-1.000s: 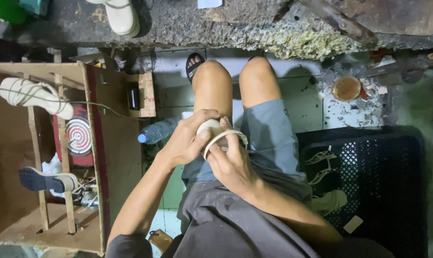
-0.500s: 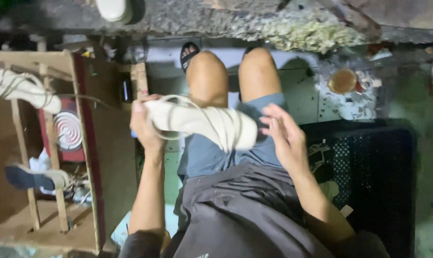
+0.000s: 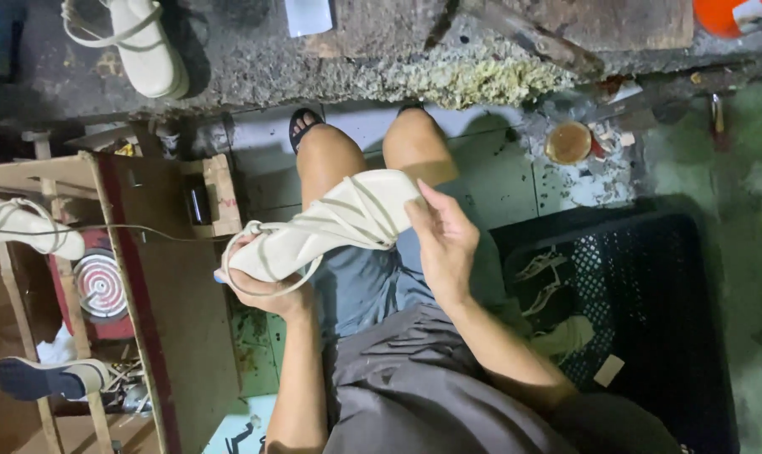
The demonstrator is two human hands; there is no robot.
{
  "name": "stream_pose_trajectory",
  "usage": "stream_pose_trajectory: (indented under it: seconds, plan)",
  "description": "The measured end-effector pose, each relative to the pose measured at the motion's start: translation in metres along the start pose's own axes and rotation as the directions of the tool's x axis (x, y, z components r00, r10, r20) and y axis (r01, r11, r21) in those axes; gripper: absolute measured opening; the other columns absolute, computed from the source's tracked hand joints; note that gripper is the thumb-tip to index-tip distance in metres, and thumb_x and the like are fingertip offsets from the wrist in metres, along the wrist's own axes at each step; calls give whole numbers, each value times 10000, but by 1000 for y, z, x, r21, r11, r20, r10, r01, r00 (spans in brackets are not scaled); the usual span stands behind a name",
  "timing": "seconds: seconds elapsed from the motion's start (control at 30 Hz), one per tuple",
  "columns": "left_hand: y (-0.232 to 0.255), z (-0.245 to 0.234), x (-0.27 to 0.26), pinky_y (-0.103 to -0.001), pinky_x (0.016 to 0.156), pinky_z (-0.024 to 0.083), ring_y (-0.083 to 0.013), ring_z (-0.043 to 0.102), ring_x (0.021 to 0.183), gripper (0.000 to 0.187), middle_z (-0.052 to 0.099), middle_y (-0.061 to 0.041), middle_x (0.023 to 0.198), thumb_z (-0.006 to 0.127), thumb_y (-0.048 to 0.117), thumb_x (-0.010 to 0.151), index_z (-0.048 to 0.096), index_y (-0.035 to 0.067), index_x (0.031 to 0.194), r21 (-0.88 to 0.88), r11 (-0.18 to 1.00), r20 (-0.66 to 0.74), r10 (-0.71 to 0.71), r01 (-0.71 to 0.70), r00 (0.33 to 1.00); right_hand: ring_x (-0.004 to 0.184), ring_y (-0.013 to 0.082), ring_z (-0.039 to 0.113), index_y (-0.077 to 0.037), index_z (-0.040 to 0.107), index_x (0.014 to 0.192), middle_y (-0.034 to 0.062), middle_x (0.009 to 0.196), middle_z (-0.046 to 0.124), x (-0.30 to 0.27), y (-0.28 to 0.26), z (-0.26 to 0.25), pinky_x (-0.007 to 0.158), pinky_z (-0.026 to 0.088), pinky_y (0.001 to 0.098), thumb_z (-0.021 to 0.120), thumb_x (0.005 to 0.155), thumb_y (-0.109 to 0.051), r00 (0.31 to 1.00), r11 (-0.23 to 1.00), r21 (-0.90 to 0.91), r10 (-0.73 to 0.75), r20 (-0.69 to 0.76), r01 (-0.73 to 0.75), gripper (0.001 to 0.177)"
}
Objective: Assembling sandal straps onto a sole using a hammer to secure the components
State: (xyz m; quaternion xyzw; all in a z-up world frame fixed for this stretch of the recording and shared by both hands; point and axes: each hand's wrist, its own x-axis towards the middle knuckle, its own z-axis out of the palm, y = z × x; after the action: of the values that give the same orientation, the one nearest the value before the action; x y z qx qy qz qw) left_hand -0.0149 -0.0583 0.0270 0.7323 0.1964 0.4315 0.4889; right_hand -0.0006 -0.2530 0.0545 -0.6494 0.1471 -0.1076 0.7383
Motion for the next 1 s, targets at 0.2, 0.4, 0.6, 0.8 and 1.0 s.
stream_pose_trajectory:
  seconds: [0.2, 0.4, 0.6, 0.8, 1.0]
  plan:
    - [3, 13, -4, -403, 909, 477, -243, 572, 946, 357, 575, -158, 938, 362, 327, 1068, 510, 8, 1008, -250, 968, -37, 11, -20, 999, 934, 147, 675, 21, 712, 1072, 156, 1028, 735, 19, 64, -20, 830, 602, 340, 696, 962, -77, 998, 978, 205, 51, -32, -44, 148]
    - [-34, 17, -17, -382, 870, 468, -276, 627, 905, 471, 668, -257, 917, 309, 408, 1075, 493, -23, 1031, -212, 976, -25, 55, -59, 998, 790, 102, 644, -34, 690, 983, 100, 820, 698, 42, 18, -36, 722, 580, 281, 701, 987, -146, 1000, 1000, -27, -4, -31, 3, 113]
    - [6, 14, 20, -506, 1115, 372, -353, 539, 1294, 514, 600, -262, 1355, 318, 441, 1111, 561, -4, 1201, -296, 948, 527, 61, 116, 848, 1061, 205, 703, -106, 606, 1026, 117, 1085, 713, 68, 55, -57, 989, 555, 330, 572, 1026, -165, 1000, 904, 427, -5, 22, -5, 68]
    - [-29, -8, 64, -507, 1006, 501, -403, 623, 1211, 293, 626, -256, 1339, 702, 37, 914, 717, 68, 1206, -349, 935, 812, 273, 55, 516, 1053, 206, 683, 35, 642, 1153, 177, 1109, 719, 97, 19, -89, 994, 516, 364, 652, 961, -85, 860, 978, -101, -110, 499, 183, 227]
    - [12, -3, 63, -537, 1016, 490, -436, 637, 1146, 383, 624, -230, 1285, 789, 79, 839, 727, 106, 1217, -286, 940, 837, 340, -188, 428, 1085, 309, 663, -66, 695, 1210, 119, 1210, 702, 71, -54, -9, 1062, 427, 510, 764, 879, -203, 303, 402, -151, -346, 888, 903, 365]
